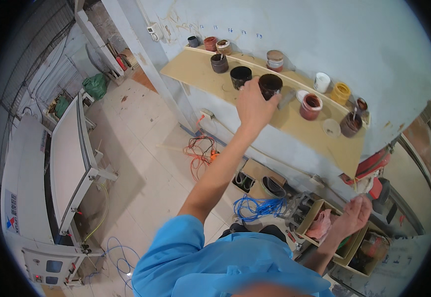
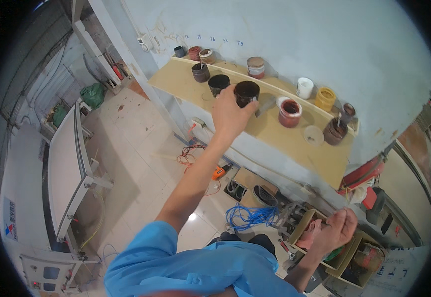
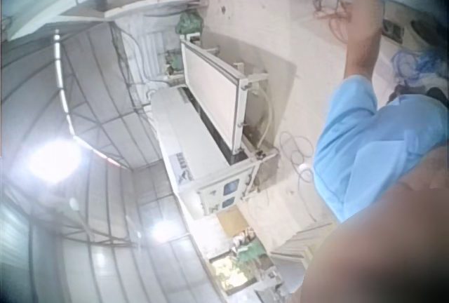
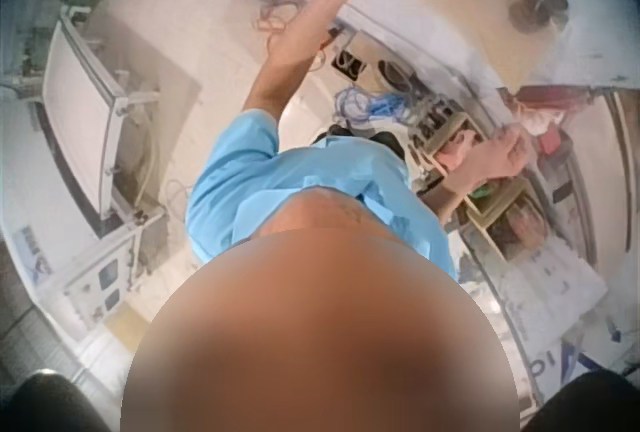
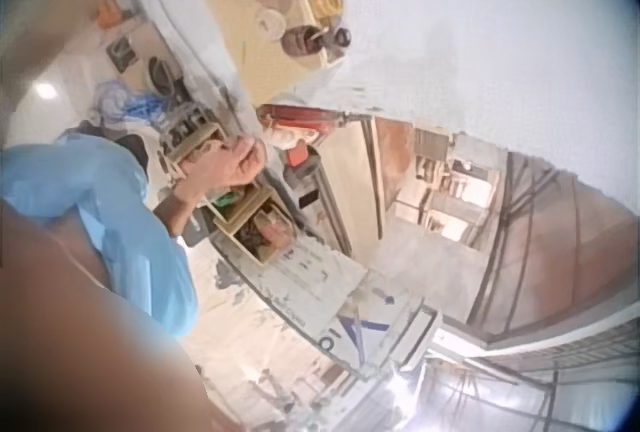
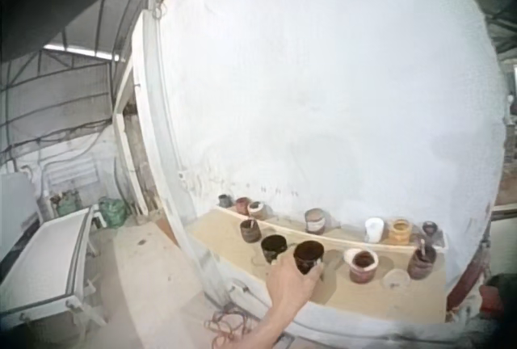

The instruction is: The person stirs a dark viscous substance in a small container with a stick, then retrieves a metal rod from a green sack and uses it to continue stirring. The person adds liquid from a plastic bottle into the container and stirs again, then places the container on a wooden surface and continues stirring.

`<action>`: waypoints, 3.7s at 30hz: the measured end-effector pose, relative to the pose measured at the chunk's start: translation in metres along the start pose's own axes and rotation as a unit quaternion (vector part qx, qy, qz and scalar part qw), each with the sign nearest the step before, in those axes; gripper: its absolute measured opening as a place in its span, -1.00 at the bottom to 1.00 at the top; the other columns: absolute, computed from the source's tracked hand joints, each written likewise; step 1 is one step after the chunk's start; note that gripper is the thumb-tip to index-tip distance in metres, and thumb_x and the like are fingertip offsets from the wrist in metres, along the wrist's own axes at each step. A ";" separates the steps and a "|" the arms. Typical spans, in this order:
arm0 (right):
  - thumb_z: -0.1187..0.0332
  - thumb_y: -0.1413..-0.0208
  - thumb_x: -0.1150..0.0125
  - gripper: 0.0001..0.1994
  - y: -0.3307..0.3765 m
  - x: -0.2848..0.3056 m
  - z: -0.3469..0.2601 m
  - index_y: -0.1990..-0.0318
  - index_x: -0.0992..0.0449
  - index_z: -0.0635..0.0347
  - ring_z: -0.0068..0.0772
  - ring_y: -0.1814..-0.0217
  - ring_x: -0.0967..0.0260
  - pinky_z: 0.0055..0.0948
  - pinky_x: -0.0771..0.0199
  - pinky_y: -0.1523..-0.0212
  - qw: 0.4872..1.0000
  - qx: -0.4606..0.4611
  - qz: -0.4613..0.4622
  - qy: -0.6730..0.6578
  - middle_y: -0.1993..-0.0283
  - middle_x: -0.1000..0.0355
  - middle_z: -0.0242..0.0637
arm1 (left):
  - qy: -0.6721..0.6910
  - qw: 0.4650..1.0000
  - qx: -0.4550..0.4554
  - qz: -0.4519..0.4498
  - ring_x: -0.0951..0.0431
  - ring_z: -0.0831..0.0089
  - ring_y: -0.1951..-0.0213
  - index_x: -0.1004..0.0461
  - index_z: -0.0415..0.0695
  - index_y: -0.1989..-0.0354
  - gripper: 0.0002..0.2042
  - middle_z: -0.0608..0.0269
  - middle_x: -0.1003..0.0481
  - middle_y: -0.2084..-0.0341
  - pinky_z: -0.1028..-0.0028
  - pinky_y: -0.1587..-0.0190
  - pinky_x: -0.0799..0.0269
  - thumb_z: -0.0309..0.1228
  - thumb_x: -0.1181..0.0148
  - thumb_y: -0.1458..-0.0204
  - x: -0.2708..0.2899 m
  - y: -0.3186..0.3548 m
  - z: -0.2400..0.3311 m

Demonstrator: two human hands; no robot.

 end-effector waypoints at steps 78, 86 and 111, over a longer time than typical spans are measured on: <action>0.47 -0.42 -0.27 -0.87 -0.083 -0.048 -0.027 0.03 -0.56 0.37 -0.66 0.38 -0.32 -0.61 -0.31 0.36 0.988 0.151 -0.009 -0.033 0.25 -0.54 -0.27 | 0.194 0.971 -0.135 0.042 -0.57 0.37 0.03 -0.51 -0.24 -0.16 -0.59 0.17 -0.59 -0.04 0.35 -0.03 -0.47 -0.48 -0.43 -0.14 0.059 0.006 -0.043; 0.46 -0.42 -0.24 -0.86 -0.087 -0.086 -0.009 0.01 -0.53 0.35 -0.61 0.35 -0.32 -0.61 -0.31 0.36 0.994 0.091 -0.059 -0.012 0.18 -0.52 -0.25 | 0.066 0.978 -0.152 -0.128 -0.51 0.07 -0.19 -0.39 -0.24 -0.37 -0.20 -0.07 -0.47 -0.23 0.12 -0.20 -0.43 -0.34 -0.64 0.08 -0.008 0.024 0.092; 0.41 -0.49 -0.18 -0.86 -0.121 -0.096 0.011 -0.02 -0.52 0.31 -0.69 0.35 -0.38 -0.60 -0.42 0.31 0.974 -0.004 -0.192 -0.117 0.02 -0.65 -0.09 | 0.006 0.947 -0.266 -0.182 -0.43 0.03 -0.24 -0.57 -0.23 -0.16 -0.31 0.06 -0.53 -0.16 0.09 -0.26 -0.33 -0.11 -0.64 0.11 -0.073 0.044 0.173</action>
Point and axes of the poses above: each hand's wrist, its own y-axis away from the middle knuckle, its own x-axis out of the back of the hand, z = x × y, the point moved 6 cm from there along -y, towards the middle knuckle
